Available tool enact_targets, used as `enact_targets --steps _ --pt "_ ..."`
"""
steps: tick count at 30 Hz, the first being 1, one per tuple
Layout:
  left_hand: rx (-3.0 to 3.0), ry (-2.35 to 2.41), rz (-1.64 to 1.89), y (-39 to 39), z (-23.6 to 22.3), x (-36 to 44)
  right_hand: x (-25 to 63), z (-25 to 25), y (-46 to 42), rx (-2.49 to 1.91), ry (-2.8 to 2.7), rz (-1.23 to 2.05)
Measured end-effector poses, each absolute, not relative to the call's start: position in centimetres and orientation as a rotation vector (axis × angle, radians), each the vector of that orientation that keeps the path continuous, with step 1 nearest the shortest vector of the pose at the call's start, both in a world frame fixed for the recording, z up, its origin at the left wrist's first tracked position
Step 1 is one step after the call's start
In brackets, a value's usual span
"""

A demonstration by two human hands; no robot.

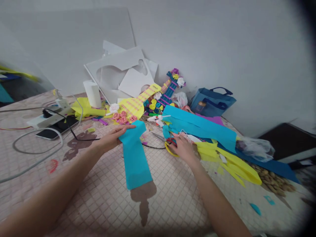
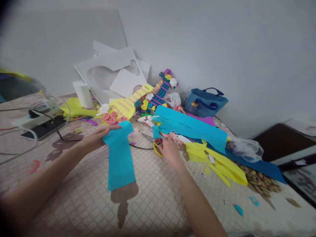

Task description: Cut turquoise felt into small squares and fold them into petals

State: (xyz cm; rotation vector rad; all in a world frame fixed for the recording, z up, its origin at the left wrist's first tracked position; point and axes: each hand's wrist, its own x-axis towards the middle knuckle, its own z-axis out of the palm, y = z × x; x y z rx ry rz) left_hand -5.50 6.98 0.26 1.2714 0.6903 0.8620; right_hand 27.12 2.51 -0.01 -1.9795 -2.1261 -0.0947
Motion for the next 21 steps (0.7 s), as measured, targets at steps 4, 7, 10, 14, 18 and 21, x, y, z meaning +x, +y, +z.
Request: enact_targets --steps 4,7,10,14,18,21 --pt "1.108 0.609 0.9 6.0 0.1 -3.8 25.4 0.1 2.3 -1.573 -1.927 0.498" --pt "1.048 0.559 0.954 5.0 -0.2 -2.4 22.4 -0.6 1.3 -1.145 -1.603 1.254" --pt "1.018 0.491 0.881 4.0 -0.6 -1.3 19.6 -1.5 0.2 -0.793 -1.199 1.684" --pt "1.121 0.629 0.818 3.5 -1.2 -0.8 18.4 -2.3 -0.4 -0.848 -0.902 1.631" --pt "1.352 0.834 0.89 3.8 -1.6 -0.7 19.2 -2.7 0.0 -1.031 -1.119 1.411" --pt "1.372 0.936 0.883 4.2 -1.7 -0.6 19.7 -2.8 0.3 -1.122 -1.262 1.366"
